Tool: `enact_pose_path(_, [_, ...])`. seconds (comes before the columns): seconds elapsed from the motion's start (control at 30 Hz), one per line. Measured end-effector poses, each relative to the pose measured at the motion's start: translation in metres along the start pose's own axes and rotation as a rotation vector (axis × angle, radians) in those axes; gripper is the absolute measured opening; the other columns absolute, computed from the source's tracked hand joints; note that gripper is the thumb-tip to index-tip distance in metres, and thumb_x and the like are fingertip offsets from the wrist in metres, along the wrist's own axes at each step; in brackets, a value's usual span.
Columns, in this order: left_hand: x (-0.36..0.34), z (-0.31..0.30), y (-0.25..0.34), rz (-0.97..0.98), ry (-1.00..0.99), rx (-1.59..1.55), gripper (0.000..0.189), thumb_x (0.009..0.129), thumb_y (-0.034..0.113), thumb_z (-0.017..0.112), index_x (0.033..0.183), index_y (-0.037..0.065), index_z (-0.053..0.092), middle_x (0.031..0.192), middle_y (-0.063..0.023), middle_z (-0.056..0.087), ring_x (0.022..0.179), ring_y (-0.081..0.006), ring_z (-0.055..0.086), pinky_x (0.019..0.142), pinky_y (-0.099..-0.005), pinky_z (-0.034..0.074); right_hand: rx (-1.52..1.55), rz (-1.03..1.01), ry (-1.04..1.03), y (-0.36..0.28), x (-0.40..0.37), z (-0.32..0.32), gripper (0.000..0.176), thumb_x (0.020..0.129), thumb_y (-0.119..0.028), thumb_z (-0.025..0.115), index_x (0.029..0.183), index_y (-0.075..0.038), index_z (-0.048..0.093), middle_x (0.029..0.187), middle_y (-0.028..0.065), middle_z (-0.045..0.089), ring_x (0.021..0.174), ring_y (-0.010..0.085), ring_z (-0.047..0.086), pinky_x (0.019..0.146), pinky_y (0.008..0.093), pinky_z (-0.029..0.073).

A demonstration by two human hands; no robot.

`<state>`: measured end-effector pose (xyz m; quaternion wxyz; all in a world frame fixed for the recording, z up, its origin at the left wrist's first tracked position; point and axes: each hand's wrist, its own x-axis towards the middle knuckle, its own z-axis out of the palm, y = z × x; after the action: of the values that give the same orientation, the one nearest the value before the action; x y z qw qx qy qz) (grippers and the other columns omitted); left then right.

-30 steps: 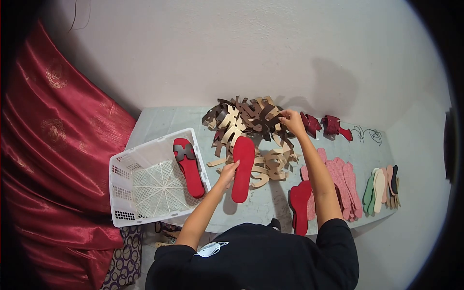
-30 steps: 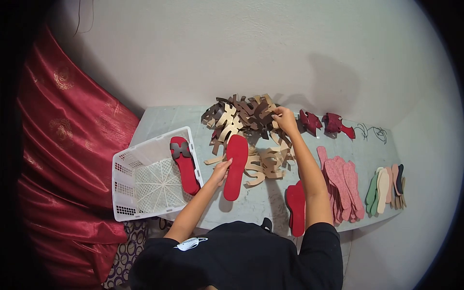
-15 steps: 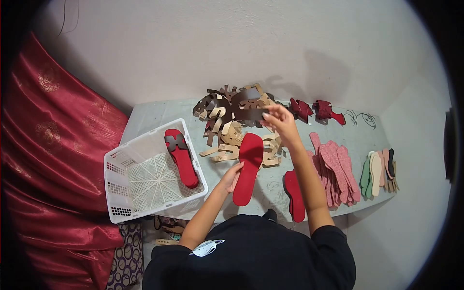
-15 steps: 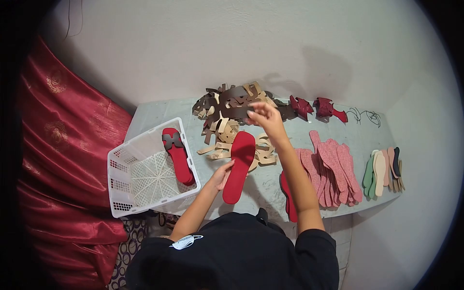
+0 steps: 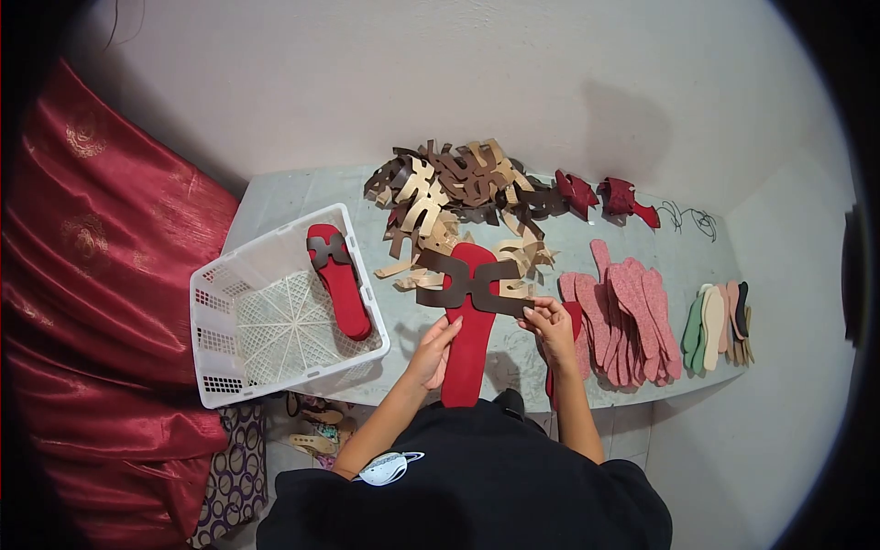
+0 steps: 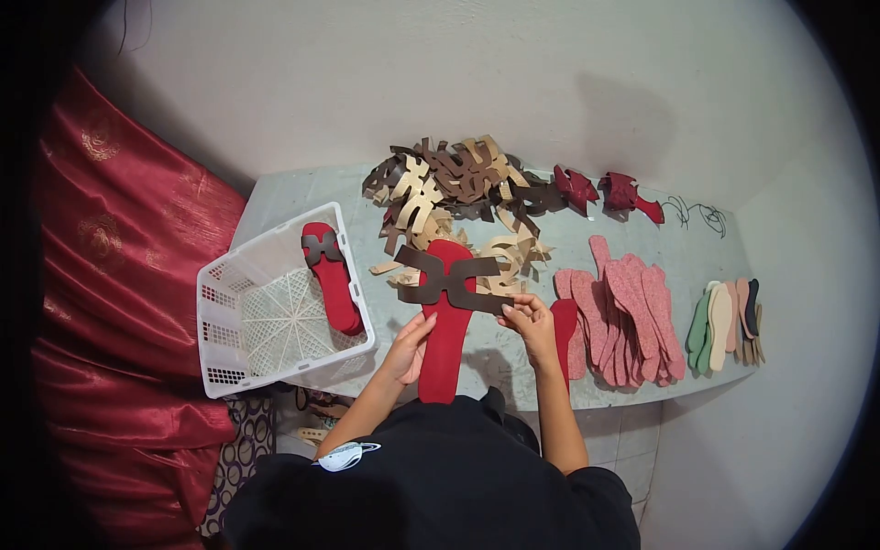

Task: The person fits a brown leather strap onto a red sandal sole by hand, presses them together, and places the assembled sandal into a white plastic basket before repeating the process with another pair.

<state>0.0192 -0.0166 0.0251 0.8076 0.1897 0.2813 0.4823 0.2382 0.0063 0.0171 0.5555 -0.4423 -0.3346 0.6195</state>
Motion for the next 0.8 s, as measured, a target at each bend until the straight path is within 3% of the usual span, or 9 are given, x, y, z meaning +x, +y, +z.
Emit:
enact_pose_path(0.1, [-0.002,0.006,0.002,-0.029,0.009,-0.129,0.031,0.093,0.015,0.043,0.12,0.001,0.042,0.113,-0.0143,0.054,0.1,-0.0222,0.058,0.083,-0.0332,0.05,-0.026,0.0,0.017,-0.006,-0.006,0.002,0.023,0.079,-0.003,0.062,0.099,0.001,0.051,0.085,0.0073,0.058,0.074,0.0153,0.062,0.067,0.025,0.054])
enact_pose_path(0.17, [-0.003,0.01,0.003,-0.041,0.046,-0.081,0.027,0.092,0.019,0.046,0.115,0.005,0.047,0.105,-0.007,0.058,0.091,-0.0138,0.06,0.075,-0.029,0.052,-0.043,0.013,0.008,-0.007,-0.008,0.001,0.023,0.079,-0.003,0.062,0.099,0.002,0.052,0.085,0.0074,0.058,0.074,0.0153,0.062,0.067,0.0251,0.054])
enact_pose_path(0.37, [-0.001,0.005,-0.002,-0.032,0.093,-0.126,0.025,0.092,0.021,0.046,0.11,0.004,0.049,0.099,-0.0082,0.06,0.083,-0.015,0.062,0.066,-0.0306,0.055,-0.057,0.04,-0.024,0.0,-0.014,-0.003,0.023,0.079,-0.002,0.061,0.1,0.002,0.051,0.085,0.0091,0.059,0.074,0.0157,0.062,0.066,0.0252,0.054])
enact_pose_path(0.5, [-0.003,0.008,0.0,-0.044,0.086,-0.107,0.025,0.092,0.022,0.047,0.108,0.003,0.049,0.099,-0.0085,0.06,0.083,-0.015,0.062,0.066,-0.0307,0.055,-0.065,0.07,-0.014,-0.004,-0.019,0.0,0.023,0.08,-0.002,0.061,0.1,0.002,0.051,0.085,0.0094,0.059,0.074,0.016,0.063,0.066,0.0251,0.055])
enact_pose_path(0.57, [-0.003,0.008,0.0,-0.052,0.08,-0.112,0.031,0.093,0.023,0.043,0.115,0.001,0.047,0.105,-0.0131,0.059,0.09,-0.0227,0.062,0.076,-0.0335,0.053,-0.071,0.081,-0.007,-0.006,-0.02,0.001,0.023,0.08,-0.002,0.061,0.1,0.002,0.051,0.084,0.0091,0.059,0.074,0.0159,0.063,0.066,0.0249,0.055])
enact_pose_path(0.8, [0.003,0.015,0.006,-0.042,0.058,-0.095,0.032,0.093,0.023,0.044,0.115,0.001,0.047,0.102,-0.0128,0.06,0.087,-0.0216,0.063,0.072,-0.0329,0.054,-0.072,0.053,-0.022,-0.007,-0.019,0.002,0.022,0.08,-0.001,0.061,0.099,0.003,0.051,0.084,0.0085,0.059,0.074,0.0147,0.062,0.065,0.0241,0.055])
